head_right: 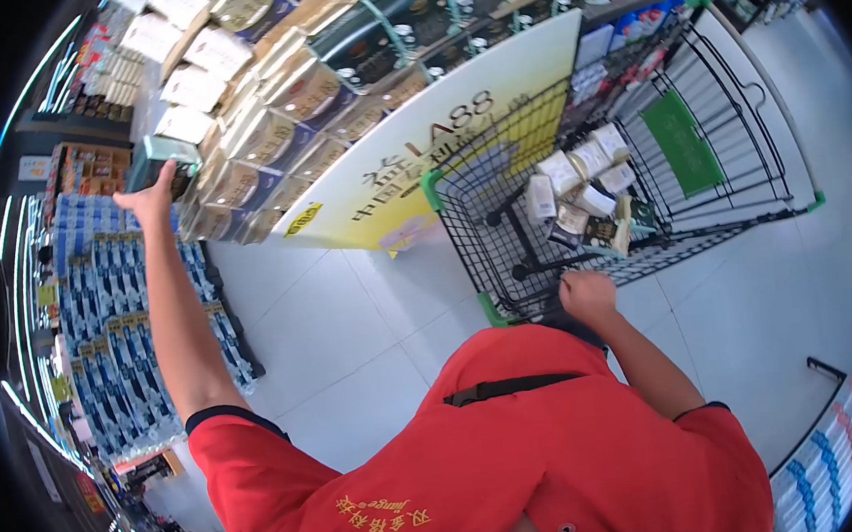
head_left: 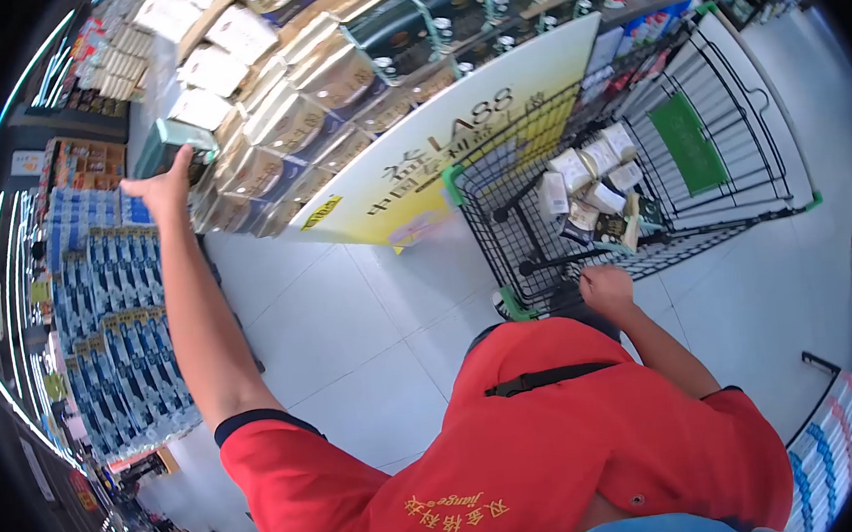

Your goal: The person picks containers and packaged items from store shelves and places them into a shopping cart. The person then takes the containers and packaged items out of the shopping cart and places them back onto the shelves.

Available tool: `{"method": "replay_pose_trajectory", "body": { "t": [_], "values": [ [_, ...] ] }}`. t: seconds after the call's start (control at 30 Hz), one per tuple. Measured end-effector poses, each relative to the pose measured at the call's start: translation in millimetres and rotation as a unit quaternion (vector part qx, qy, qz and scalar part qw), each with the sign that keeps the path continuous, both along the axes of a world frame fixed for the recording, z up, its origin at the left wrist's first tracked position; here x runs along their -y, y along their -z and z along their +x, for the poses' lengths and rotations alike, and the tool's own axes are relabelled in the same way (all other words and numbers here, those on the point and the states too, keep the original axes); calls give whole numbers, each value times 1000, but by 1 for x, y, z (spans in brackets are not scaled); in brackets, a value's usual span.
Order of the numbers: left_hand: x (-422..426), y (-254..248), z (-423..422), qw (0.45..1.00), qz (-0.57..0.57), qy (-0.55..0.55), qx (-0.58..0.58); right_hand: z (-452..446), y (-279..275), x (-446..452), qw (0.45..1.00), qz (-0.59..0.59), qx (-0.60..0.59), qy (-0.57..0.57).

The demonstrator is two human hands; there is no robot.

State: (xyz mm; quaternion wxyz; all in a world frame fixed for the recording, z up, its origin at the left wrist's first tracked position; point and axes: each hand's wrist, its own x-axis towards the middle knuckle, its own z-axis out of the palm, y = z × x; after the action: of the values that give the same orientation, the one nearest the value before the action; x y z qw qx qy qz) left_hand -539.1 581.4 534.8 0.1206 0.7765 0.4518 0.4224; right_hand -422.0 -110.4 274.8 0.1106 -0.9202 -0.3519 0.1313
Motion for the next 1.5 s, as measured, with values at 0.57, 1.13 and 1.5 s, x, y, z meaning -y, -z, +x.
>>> {"method": "replay_pose_trajectory", "body": {
  "t": [0.57,1.13,1.5],
  "values": [
    [260,60,11,995,-10,92,28,151,66,7,928,-17,-371,1],
    [509,191,-55,884,-420,96,-180,146,212,-30,954,-199,-220,39],
    [518,189,-12,862,-438,170,-191,150,153,-65,893,-82,-437,73]
  ]
}}
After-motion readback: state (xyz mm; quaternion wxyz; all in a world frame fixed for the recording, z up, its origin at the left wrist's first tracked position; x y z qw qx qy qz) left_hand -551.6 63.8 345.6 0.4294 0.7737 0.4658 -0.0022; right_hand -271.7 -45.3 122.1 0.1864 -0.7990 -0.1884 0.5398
